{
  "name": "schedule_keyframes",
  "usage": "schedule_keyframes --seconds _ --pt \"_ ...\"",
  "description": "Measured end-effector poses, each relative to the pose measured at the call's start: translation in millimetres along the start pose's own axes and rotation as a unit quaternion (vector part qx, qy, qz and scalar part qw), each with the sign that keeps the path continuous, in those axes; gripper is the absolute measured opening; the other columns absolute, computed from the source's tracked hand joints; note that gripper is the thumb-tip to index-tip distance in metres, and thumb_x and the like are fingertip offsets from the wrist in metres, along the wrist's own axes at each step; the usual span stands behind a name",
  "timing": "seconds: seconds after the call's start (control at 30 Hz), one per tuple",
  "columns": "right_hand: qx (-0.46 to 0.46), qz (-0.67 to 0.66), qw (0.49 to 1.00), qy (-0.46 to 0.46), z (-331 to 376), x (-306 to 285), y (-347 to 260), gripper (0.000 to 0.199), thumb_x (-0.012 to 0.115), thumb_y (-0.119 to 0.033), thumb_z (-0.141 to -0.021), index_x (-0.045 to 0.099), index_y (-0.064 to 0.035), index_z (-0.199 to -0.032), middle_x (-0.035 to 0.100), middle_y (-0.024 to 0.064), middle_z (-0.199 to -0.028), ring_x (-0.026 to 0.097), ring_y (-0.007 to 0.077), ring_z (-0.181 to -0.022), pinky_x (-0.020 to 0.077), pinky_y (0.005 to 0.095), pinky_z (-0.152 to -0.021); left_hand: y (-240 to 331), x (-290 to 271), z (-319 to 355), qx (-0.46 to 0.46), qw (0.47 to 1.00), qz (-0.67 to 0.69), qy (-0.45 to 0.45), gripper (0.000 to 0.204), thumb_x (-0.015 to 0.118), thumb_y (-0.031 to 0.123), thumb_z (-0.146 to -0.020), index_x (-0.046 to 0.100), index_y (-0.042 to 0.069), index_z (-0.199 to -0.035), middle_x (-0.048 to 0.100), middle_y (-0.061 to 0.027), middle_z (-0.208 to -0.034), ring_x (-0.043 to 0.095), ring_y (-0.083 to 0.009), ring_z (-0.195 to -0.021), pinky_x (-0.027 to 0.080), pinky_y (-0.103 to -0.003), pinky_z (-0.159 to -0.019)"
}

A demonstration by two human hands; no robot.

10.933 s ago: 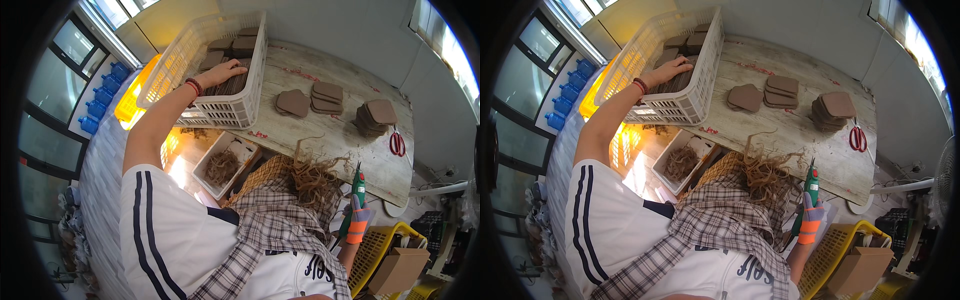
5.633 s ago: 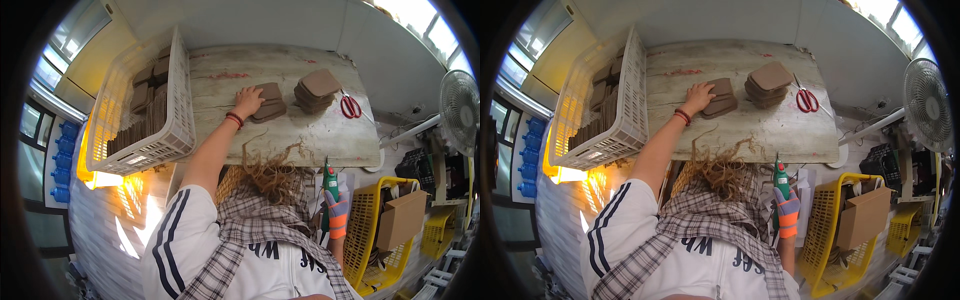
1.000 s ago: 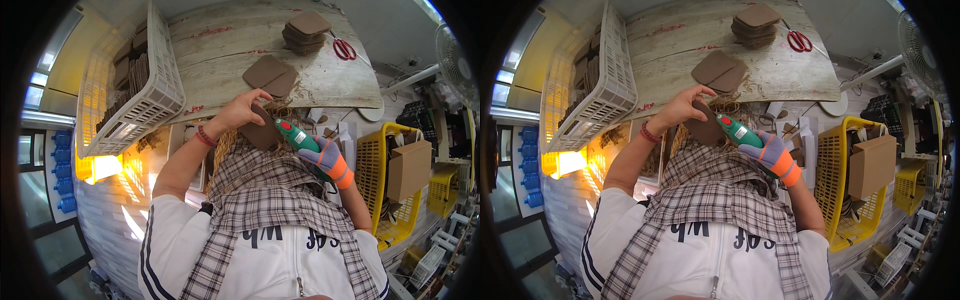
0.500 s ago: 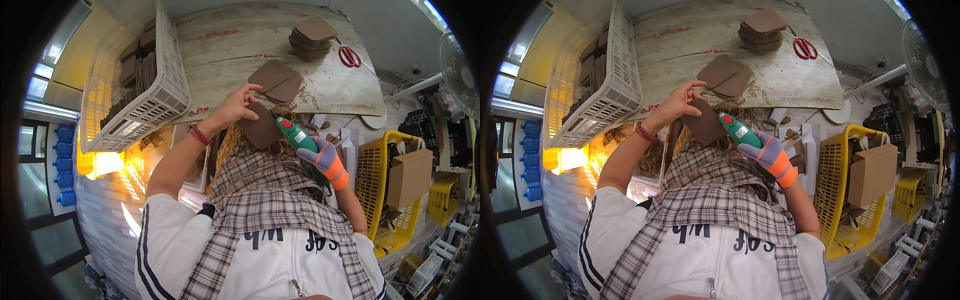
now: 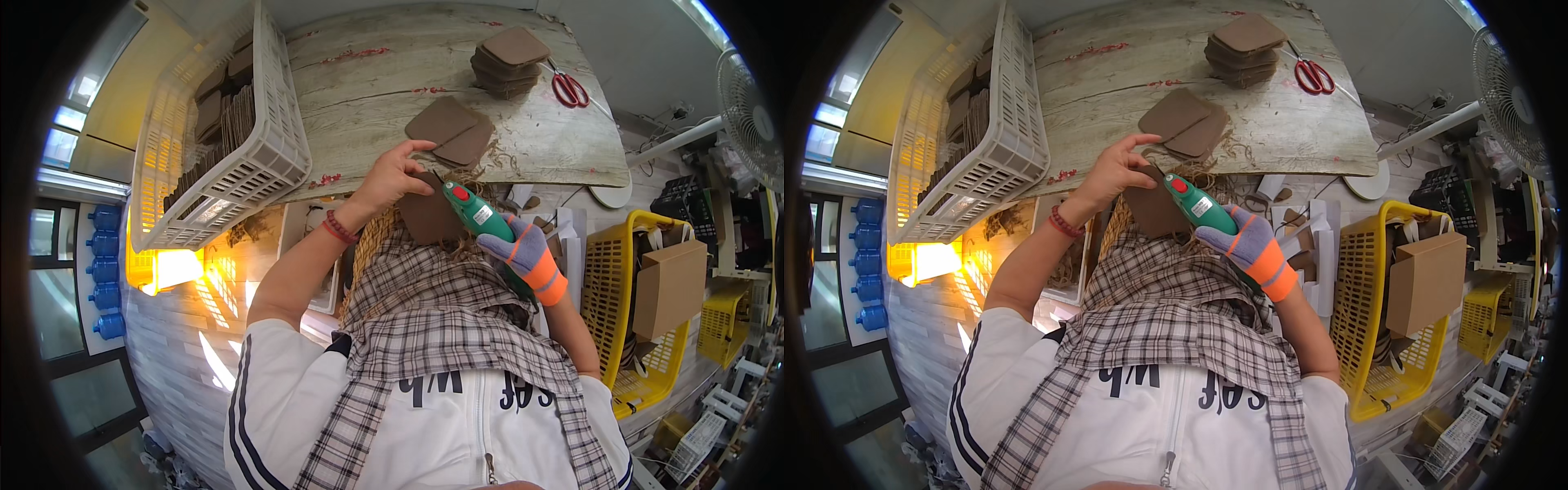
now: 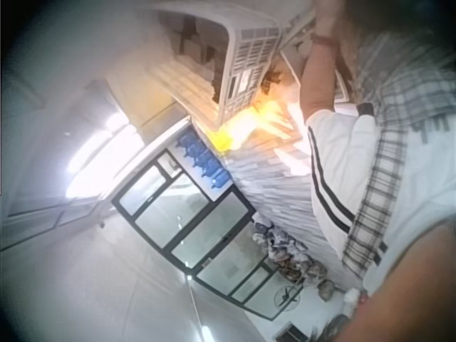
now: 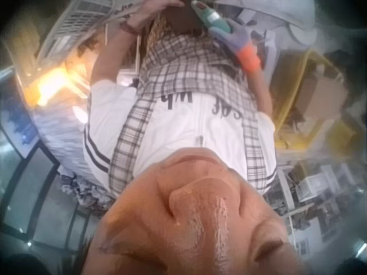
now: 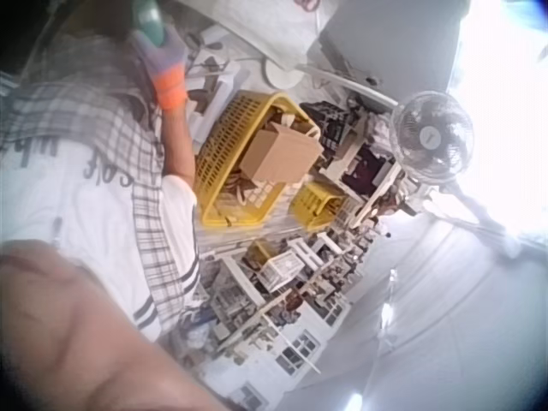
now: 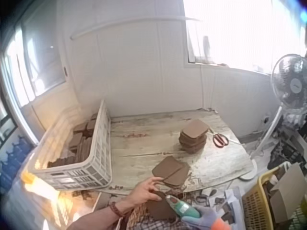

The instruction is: The person uses a rotary tool to trim the edges of brown coffee filters. They pick up filters from a white basket, trim each one, and place the finished pieces into a stack on the table.

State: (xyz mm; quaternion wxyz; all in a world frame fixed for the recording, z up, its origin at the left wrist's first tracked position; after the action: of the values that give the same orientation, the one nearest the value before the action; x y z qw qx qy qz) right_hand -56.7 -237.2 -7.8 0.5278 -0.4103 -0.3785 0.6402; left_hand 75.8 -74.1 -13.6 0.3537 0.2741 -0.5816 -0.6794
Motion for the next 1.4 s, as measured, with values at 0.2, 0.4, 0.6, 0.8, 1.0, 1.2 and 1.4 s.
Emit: schedule_keyframes --seconds 0.2,0.4,0.6,0.8,1.0,1.2,1.4 --pt "-0.035 0.048 0.998 0.032 -11.5 -4.6 -5.4 0.044 0.075 -0.030 -0.077 0.060 0.0005 -0.105 0.060 -0.0001 -0.074 0.054 0.0041 -0.064 0.0445 0.0194 -0.056 2.6 -2.7 0.2 0.005 0.999 -0.034 0.004 0.063 0.067 -0.010 -0.068 0.049 0.005 -0.126 0.061 0.0006 -0.082 0.055 -0.0053 -0.072 0.044 -0.020 -0.067" --pt "-0.041 0.064 0.992 0.100 6.2 -37.1 14.8 0.042 0.075 -0.030 -0.077 0.060 0.0006 -0.103 0.061 0.0013 -0.073 0.054 0.0052 -0.062 0.0440 0.0208 -0.054 -14.7 -159.5 -14.9 0.020 0.974 0.002 0.227 0.049 0.063 -0.005 -0.076 0.050 0.001 -0.123 0.063 -0.0065 -0.086 0.060 -0.0133 -0.078 0.049 -0.028 -0.068" --pt "-0.010 0.057 0.989 0.138 12.3 -50.0 36.3 0.040 0.074 -0.030 -0.077 0.061 0.0007 -0.099 0.061 0.0037 -0.066 0.054 0.0068 -0.057 0.0425 0.0230 -0.051 30.5 -113.9 -19.9 0.155 0.708 -0.587 0.360 0.044 0.067 0.021 -0.080 0.056 0.000 -0.117 0.042 -0.0205 -0.132 0.034 -0.0345 -0.125 0.027 -0.049 -0.103" --pt "-0.007 0.013 0.989 0.148 10.6 -50.5 50.0 0.039 0.074 -0.032 -0.077 0.061 0.0004 -0.096 0.061 0.0044 -0.067 0.054 0.0077 -0.057 0.0422 0.0248 -0.051 -14.3 -46.5 -67.9 0.094 0.768 -0.559 0.299 0.058 0.073 0.036 -0.074 0.055 0.001 -0.115 0.036 -0.0206 -0.137 0.014 -0.0364 -0.137 0.013 -0.051 -0.110" --pt "-0.003 0.026 0.988 0.155 11.0 -53.6 51.7 0.038 0.073 -0.030 -0.078 0.060 0.0006 -0.096 0.062 0.0035 -0.067 0.055 0.0071 -0.055 0.0426 0.0232 -0.048 -13.8 -58.4 -75.0 0.052 0.855 -0.403 0.322 0.051 0.081 0.023 -0.065 0.045 0.002 -0.095 0.049 -0.0157 -0.110 0.031 -0.0355 -0.127 0.018 -0.056 -0.104" --pt "0.002 -0.041 0.988 0.149 4.9 -47.8 47.5 0.035 0.073 -0.027 -0.080 0.059 0.0003 -0.098 0.063 0.0026 -0.070 0.056 0.0064 -0.054 0.0434 0.0216 -0.047 -27.9 -61.1 -80.2 0.078 0.946 -0.067 0.306 0.037 0.070 0.003 -0.074 0.046 0.001 -0.102 0.055 -0.0103 -0.098 0.052 -0.0249 -0.108 0.040 -0.038 -0.093" --pt "-0.034 -0.015 0.981 0.191 -6.7 -56.8 34.2 0.035 0.073 -0.025 -0.079 0.059 0.0006 -0.099 0.061 0.0020 -0.070 0.055 0.0061 -0.056 0.0432 0.0216 -0.046 -25.5 -5.2 -72.1 0.094 0.848 0.488 0.187 0.040 0.049 -0.007 -0.086 0.042 -0.004 -0.125 0.053 -0.0153 -0.120 0.054 -0.0255 -0.107 0.043 -0.037 -0.095"
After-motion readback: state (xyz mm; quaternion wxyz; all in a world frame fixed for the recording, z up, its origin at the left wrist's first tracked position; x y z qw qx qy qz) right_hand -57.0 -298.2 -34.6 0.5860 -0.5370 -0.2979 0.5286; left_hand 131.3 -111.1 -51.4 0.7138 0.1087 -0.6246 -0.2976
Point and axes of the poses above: each hand's wrist, its own z-axis away from the middle knuckle, its own x-axis out of the palm, y = z × x, the point moved 10 cm from there along -z, towards the middle knuckle
